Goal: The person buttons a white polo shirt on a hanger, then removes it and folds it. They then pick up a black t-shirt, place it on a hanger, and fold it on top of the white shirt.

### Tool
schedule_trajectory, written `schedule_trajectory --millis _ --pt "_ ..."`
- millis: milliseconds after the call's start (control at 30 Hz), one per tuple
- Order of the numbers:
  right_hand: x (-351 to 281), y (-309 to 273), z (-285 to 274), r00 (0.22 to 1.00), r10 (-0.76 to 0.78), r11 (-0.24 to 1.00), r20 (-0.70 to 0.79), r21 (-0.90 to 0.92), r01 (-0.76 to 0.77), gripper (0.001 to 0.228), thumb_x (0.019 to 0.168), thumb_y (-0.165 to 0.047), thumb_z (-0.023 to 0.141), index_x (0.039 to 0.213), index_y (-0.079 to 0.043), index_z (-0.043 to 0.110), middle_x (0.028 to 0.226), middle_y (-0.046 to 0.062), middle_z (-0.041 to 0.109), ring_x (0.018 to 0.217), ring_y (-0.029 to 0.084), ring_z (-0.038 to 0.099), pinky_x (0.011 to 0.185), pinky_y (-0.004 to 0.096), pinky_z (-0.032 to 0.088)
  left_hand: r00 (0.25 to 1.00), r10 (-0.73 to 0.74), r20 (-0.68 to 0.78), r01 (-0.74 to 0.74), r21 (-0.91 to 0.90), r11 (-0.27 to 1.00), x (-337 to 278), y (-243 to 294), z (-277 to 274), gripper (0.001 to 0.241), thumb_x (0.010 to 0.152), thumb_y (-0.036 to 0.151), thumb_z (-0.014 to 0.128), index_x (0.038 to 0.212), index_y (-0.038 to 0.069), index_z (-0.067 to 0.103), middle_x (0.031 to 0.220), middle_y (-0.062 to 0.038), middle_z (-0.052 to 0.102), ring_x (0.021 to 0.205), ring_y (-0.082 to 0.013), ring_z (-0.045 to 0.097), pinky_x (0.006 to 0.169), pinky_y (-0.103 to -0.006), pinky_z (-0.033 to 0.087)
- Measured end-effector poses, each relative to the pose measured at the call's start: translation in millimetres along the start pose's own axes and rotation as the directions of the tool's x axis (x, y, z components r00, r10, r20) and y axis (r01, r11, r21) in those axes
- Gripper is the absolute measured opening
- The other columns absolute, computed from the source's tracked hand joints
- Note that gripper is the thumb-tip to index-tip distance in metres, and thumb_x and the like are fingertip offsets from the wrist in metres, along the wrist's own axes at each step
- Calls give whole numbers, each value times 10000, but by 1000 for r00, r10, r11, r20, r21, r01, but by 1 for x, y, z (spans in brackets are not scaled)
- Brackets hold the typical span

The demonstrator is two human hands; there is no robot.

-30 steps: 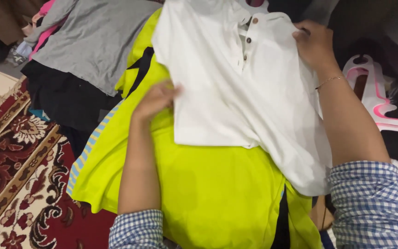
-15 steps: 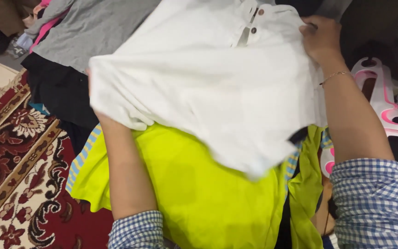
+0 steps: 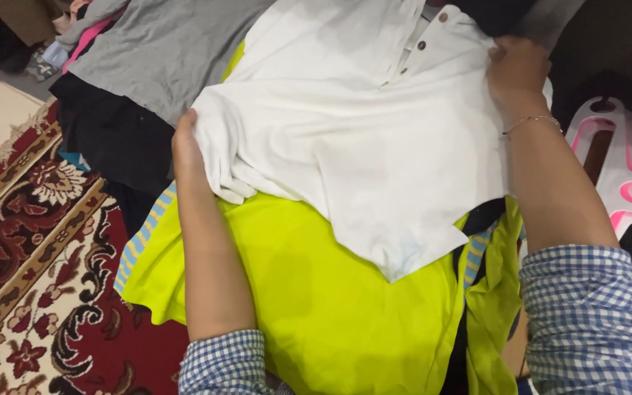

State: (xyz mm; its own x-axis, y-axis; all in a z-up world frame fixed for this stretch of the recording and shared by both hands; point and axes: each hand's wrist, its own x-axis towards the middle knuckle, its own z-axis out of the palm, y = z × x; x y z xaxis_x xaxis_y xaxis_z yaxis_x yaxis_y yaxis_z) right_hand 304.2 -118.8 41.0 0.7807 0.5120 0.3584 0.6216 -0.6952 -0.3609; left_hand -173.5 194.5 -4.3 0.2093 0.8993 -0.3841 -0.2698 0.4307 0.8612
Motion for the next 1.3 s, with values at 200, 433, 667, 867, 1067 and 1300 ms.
schedule_trajectory --millis 200,433,667,867,1067,1300 --pt "-49 -15 -16 943 -279 960 -182 -16 281 339 1038 -158 625 1349 -38 687 1234 215 508 1197 408 496 1016 555 266 995 101 8 -94 440 893 -77 30 12 788 887 609 373 1455 95 562 1476 -60 602 1359 -228 574 1095 -344 455" --pt "-195 -54 -52 876 -479 860 -61 166 482 206 961 -39 709 1143 44 661 988 232 563 1036 496 564 865 600 466 883 457 106 -384 723 574 -68 -16 -19 554 1028 565 538 1303 111 697 1174 -167 725 1184 -354 658 1030 -484 511" --pt "-320 -61 -70 660 -747 636 -77 206 744 304 863 -433 776 908 -166 635 940 40 633 971 263 635 904 399 443 825 534 184 -488 707 511 -108 -43 -47 442 942 326 729 1238 79 513 1084 -223 661 1103 -453 657 914 -541 541" --pt "-350 -79 -81 626 -776 622 -77 73 780 359 816 -464 811 963 -155 702 1022 43 696 1033 239 663 923 408 447 761 631 153 -599 542 590 -130 -55 -58 732 950 147 737 1503 211 262 1173 -213 699 1126 -428 686 928 -491 559" --pt "-356 -80 -72 580 -803 595 -139 -247 765 111 961 -229 693 1039 -153 718 1096 58 683 1087 246 666 944 424 447 778 583 233 -588 598 546 -174 -38 -54 685 960 113 757 1534 243 406 1404 -289 606 1296 -489 573 1112 -572 469" --pt "-366 -91 -100 691 -720 687 66 -68 723 389 937 -418 689 1174 -110 666 1251 104 677 1316 258 593 1107 481 387 776 609 165 -614 421 668 -120 -42 -88 324 949 120 774 1259 210 754 1292 -129 701 1264 -304 630 1092 -407 493"
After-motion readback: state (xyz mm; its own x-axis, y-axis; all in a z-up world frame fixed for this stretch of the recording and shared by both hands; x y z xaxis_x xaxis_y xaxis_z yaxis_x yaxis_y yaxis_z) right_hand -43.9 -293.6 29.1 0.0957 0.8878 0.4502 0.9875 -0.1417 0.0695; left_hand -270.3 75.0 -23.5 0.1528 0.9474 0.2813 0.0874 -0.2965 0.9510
